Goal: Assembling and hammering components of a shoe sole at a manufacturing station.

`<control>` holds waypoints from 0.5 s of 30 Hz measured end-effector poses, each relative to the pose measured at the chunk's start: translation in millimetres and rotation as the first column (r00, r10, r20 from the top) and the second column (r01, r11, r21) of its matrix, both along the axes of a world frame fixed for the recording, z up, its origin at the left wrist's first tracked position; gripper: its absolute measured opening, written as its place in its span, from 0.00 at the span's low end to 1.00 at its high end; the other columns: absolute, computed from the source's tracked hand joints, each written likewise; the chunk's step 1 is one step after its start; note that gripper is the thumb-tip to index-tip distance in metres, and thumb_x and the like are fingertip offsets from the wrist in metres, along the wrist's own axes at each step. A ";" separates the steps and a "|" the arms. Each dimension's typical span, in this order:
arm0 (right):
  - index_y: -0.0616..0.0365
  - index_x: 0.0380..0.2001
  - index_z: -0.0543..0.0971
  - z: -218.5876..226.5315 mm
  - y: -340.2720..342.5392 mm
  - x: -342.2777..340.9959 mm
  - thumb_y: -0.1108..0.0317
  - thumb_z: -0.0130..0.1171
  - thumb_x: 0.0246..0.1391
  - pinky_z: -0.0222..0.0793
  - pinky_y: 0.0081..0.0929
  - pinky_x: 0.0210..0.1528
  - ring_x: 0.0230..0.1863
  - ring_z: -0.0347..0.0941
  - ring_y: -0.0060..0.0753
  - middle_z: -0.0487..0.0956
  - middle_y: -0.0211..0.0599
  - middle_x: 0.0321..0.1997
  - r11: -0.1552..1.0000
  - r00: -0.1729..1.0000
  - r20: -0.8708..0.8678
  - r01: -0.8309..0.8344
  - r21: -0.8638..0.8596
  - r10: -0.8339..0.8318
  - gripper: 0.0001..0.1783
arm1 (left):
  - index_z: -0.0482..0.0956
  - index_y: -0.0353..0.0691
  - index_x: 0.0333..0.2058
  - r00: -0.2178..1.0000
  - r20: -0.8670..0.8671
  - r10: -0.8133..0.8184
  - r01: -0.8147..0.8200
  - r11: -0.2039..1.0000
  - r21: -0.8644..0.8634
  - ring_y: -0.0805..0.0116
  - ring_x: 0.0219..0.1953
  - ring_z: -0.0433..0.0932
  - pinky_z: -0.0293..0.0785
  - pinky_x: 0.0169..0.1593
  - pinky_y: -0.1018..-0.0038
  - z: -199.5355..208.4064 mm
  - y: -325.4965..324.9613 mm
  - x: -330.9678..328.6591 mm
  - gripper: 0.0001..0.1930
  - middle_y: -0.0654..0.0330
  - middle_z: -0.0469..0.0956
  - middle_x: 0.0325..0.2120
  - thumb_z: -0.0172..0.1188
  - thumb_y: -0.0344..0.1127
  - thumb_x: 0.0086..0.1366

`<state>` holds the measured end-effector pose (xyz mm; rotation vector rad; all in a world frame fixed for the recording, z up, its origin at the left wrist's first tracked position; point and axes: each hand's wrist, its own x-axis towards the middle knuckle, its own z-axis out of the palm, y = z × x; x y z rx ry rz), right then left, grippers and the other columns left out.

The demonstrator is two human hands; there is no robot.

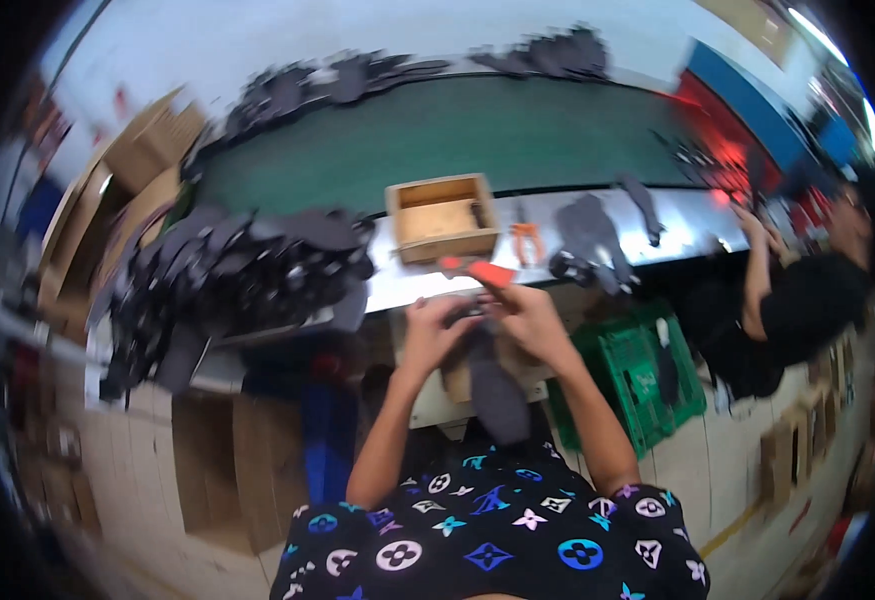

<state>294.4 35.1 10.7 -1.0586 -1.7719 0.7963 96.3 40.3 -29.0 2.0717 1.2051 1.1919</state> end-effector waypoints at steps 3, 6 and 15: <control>0.62 0.46 0.79 10.9 -5.6 -5.6 0.78 0.58 0.50 0.72 0.36 0.40 0.36 0.80 0.43 0.81 0.50 0.34 0.993 0.997 -0.041 -0.070 -0.098 0.066 0.17 | 0.82 0.45 0.41 1.000 0.011 0.024 -0.022 0.992 -0.128 0.63 0.48 0.78 0.51 0.63 0.48 -2.2 -8.1 -3.6 0.17 0.62 0.83 0.41 0.68 0.46 0.57; 0.62 0.46 0.78 17.4 -9.3 -12.0 0.79 0.59 0.49 0.71 0.36 0.40 0.38 0.79 0.47 0.80 0.50 0.36 0.992 0.999 0.019 -0.045 -0.118 0.047 0.18 | 0.82 0.44 0.40 0.999 0.025 0.041 -0.037 0.990 -0.139 0.63 0.47 0.79 0.51 0.63 0.48 -2.6 -11.9 -9.3 0.16 0.62 0.83 0.41 0.68 0.46 0.57; 0.58 0.44 0.77 32.7 -29.7 -14.3 0.79 0.57 0.48 0.71 0.40 0.41 0.42 0.75 0.56 0.79 0.46 0.41 0.994 0.954 0.295 0.022 0.109 -0.054 0.17 | 0.82 0.41 0.41 0.998 -0.024 0.055 -0.057 0.993 -0.102 0.57 0.44 0.78 0.52 0.63 0.48 -6.6 -13.2 -10.0 0.16 0.57 0.82 0.36 0.67 0.41 0.57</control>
